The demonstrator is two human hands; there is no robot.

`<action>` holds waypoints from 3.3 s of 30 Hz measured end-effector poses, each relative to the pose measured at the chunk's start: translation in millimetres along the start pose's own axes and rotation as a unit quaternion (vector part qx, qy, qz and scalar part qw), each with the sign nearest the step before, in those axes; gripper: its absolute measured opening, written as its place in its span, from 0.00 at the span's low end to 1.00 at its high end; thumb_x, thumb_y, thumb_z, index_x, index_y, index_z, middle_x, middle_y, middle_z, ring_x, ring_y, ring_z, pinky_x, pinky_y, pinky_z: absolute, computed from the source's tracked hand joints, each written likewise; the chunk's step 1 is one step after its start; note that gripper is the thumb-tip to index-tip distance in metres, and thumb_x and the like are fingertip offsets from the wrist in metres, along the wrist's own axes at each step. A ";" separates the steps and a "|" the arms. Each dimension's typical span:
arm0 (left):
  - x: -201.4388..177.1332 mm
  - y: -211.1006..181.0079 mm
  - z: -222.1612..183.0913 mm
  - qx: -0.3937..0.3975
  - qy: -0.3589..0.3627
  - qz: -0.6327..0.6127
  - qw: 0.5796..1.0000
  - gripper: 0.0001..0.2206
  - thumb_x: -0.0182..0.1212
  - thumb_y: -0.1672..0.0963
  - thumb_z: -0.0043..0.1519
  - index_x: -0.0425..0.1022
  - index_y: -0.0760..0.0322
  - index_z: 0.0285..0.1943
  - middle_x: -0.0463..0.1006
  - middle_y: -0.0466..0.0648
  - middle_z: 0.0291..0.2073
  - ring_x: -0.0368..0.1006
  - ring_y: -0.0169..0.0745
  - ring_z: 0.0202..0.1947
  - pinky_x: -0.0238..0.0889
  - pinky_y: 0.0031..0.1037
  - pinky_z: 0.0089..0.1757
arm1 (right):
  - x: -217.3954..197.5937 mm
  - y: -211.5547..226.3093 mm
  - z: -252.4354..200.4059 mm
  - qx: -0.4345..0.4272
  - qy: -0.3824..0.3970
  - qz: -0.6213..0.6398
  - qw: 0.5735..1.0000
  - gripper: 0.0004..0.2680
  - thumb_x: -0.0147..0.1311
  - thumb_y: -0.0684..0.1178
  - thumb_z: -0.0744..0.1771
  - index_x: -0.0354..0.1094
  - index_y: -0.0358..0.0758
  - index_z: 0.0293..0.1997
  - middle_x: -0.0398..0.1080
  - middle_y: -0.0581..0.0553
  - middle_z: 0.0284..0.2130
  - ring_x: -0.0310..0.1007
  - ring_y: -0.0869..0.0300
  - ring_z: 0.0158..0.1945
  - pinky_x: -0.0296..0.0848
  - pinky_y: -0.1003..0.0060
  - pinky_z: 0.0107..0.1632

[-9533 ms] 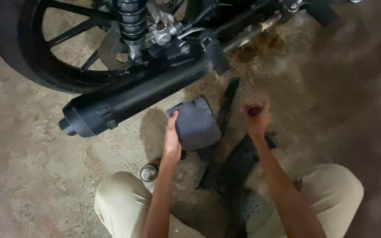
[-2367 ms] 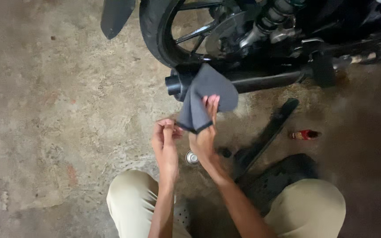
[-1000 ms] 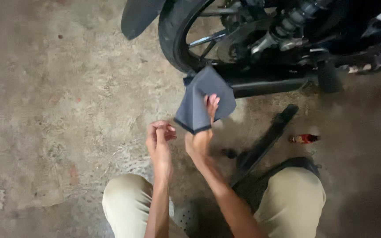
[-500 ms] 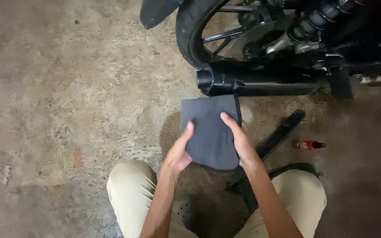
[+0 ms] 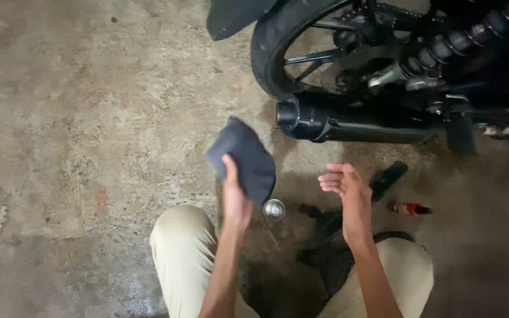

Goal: The person sits on the floor and cleans a motorcycle exhaust pipe and two black plastic parts using a grey cloth and a red spray bottle. The person wipes the exhaust pipe, sprays the cloth with liquid, and then wipes the plastic parts thoroughly.

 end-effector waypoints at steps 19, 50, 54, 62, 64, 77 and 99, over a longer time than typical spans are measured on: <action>136.1 -32.2 119.1 -0.002 0.253 0.503 0.826 0.40 0.35 0.37 0.66 0.55 0.66 0.77 0.53 0.60 0.74 0.46 0.56 0.74 0.39 0.51 0.65 | -68.5 -33.7 2.5 0.057 -0.040 0.097 0.993 0.25 0.28 0.66 0.74 0.68 0.30 0.52 0.73 0.38 0.38 0.72 0.52 0.44 0.70 0.53 0.54; 75.4 74.9 65.4 0.034 0.085 -0.167 0.982 0.32 0.36 0.39 0.69 0.59 0.58 0.75 0.64 0.57 0.69 0.59 0.55 0.70 0.53 0.48 0.67 | -81.9 -31.8 -14.7 0.038 -0.041 0.229 0.972 0.17 0.34 0.55 0.75 0.67 0.29 0.50 0.72 0.38 0.38 0.73 0.53 0.43 0.71 0.58 0.52; 100.2 44.7 111.9 -0.004 0.094 -0.189 0.977 0.32 0.38 0.41 0.71 0.60 0.67 0.73 0.66 0.60 0.67 0.61 0.61 0.68 0.56 0.51 0.65 | -86.5 -29.6 -22.2 0.039 -0.037 0.233 0.971 0.19 0.34 0.59 0.75 0.67 0.29 0.50 0.73 0.39 0.38 0.74 0.54 0.44 0.71 0.58 0.52; 99.6 101.2 18.4 0.028 0.088 -0.208 0.974 0.32 0.39 0.41 0.68 0.54 0.54 0.79 0.58 0.50 0.76 0.53 0.49 0.76 0.48 0.44 0.68 | -105.8 -19.2 -32.5 0.061 -0.050 0.181 0.980 0.23 0.30 0.62 0.74 0.69 0.29 0.49 0.74 0.38 0.35 0.74 0.54 0.41 0.70 0.59 0.51; 112.4 115.6 14.9 0.033 0.093 -0.203 0.974 0.31 0.38 0.41 0.68 0.53 0.54 0.78 0.56 0.47 0.76 0.52 0.50 0.75 0.46 0.48 0.68 | -112.4 -20.7 -35.6 0.063 -0.059 0.183 0.979 0.23 0.29 0.63 0.74 0.69 0.29 0.49 0.74 0.38 0.35 0.74 0.54 0.41 0.70 0.59 0.51; 159.6 193.9 71.6 -0.011 0.078 -0.304 0.949 0.33 0.42 0.39 0.66 0.63 0.56 0.74 0.65 0.46 0.71 0.57 0.50 0.71 0.43 0.47 0.69 | -144.1 -14.5 -56.1 0.052 -0.083 0.211 0.973 0.29 0.25 0.68 0.73 0.69 0.27 0.48 0.75 0.37 0.35 0.74 0.55 0.40 0.70 0.59 0.52; 186.6 371.1 120.6 -0.218 0.074 -0.337 0.913 0.24 0.33 0.53 0.73 0.65 0.72 0.71 0.64 0.64 0.71 0.64 0.64 0.67 0.54 0.54 0.66 | -248.8 -34.7 -78.8 0.070 -0.168 0.197 0.963 0.31 0.20 0.67 0.72 0.71 0.26 0.47 0.76 0.37 0.32 0.73 0.54 0.37 0.71 0.59 0.47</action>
Point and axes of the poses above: each hand's wrist, its own z-axis towards the middle knuckle, its own x-axis out of the palm, y = z × x, the point moved 8 cm from there along z, towards the middle knuckle
